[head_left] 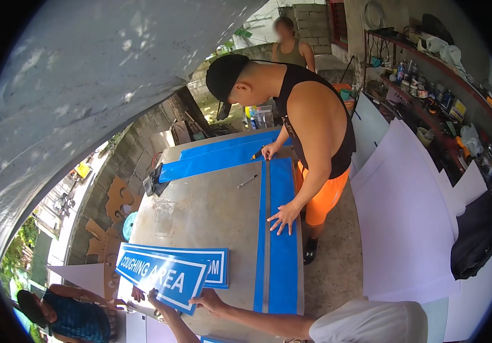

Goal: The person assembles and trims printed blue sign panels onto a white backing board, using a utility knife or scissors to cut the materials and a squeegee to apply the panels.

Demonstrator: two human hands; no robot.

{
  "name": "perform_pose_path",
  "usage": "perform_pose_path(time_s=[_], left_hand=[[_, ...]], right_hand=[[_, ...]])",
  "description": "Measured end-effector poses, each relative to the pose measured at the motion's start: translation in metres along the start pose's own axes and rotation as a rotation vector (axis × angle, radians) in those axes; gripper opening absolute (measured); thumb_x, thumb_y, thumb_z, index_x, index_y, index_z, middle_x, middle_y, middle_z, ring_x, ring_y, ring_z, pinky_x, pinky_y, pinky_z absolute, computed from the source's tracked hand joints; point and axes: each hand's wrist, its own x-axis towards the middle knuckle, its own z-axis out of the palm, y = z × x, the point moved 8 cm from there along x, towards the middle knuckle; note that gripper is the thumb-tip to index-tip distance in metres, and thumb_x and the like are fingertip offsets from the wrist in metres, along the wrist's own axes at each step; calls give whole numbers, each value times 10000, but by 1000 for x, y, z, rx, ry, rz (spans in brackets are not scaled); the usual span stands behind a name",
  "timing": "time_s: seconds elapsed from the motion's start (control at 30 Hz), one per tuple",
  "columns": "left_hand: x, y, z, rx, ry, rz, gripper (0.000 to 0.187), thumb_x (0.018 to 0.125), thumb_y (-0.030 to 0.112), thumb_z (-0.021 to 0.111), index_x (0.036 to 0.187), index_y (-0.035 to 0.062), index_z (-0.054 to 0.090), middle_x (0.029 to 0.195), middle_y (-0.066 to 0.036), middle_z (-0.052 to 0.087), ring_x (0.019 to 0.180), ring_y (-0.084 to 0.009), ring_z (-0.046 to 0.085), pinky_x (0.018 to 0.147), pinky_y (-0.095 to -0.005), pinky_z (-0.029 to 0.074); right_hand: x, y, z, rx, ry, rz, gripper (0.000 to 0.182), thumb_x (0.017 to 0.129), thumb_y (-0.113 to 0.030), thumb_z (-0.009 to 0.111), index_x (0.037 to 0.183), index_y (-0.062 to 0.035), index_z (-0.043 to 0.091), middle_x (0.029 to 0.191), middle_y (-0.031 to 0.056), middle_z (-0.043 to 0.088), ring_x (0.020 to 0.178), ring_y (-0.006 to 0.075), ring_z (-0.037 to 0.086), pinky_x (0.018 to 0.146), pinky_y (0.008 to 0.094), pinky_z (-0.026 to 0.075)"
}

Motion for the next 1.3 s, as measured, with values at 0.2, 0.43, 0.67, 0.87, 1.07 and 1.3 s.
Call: perform_pose_path(time_s=[0.2,0.43,0.67,0.87,1.07,1.3], left_hand=[[-48,-27,19,-193,-212,13,635,657,168,502,1247,-61,449,1151,-188,558,1056,-336,576,893,-444,505],[-180,-45,48,-177,-129,-4,717,571,112,524,1257,-76,428,1167,-196,557,1061,-343,578,904,-439,511],[-256,-75,31,-113,-96,16,701,623,27,549,1306,-39,405,1221,-186,548,1102,-317,571,922,-437,501],[-290,-102,4,-121,-88,26,686,643,-2,551,1314,-25,406,1233,-177,542,1111,-310,565,925,-433,497],[-312,-104,-38,-103,-55,80,674,664,-31,554,1322,-12,406,1245,-167,537,1120,-302,559,928,-429,493],[-415,-108,-142,-70,158,88,664,688,-64,556,1331,4,406,1259,-156,530,1131,-294,552,931,-424,488]], right_hand=[[-70,13,-73,116,12,96,295,753,-54,721,1013,46,624,974,142,662,913,204,632,792,303,514],[-182,17,-145,206,-17,255,555,752,48,728,1234,48,453,1117,177,588,1045,234,604,863,309,529],[-236,85,-245,283,-71,423,594,762,136,672,1284,-16,431,1233,197,545,1114,264,577,977,378,491],[-259,87,-278,270,-110,414,576,770,91,697,1277,-21,445,1260,177,545,1101,247,586,963,378,494],[-229,84,-305,142,-25,342,551,783,-7,731,1266,-45,469,1174,136,589,1035,219,608,929,373,506],[-178,71,-293,-473,58,89,305,895,-130,630,1182,-53,560,978,29,609,894,121,526,796,248,416]])
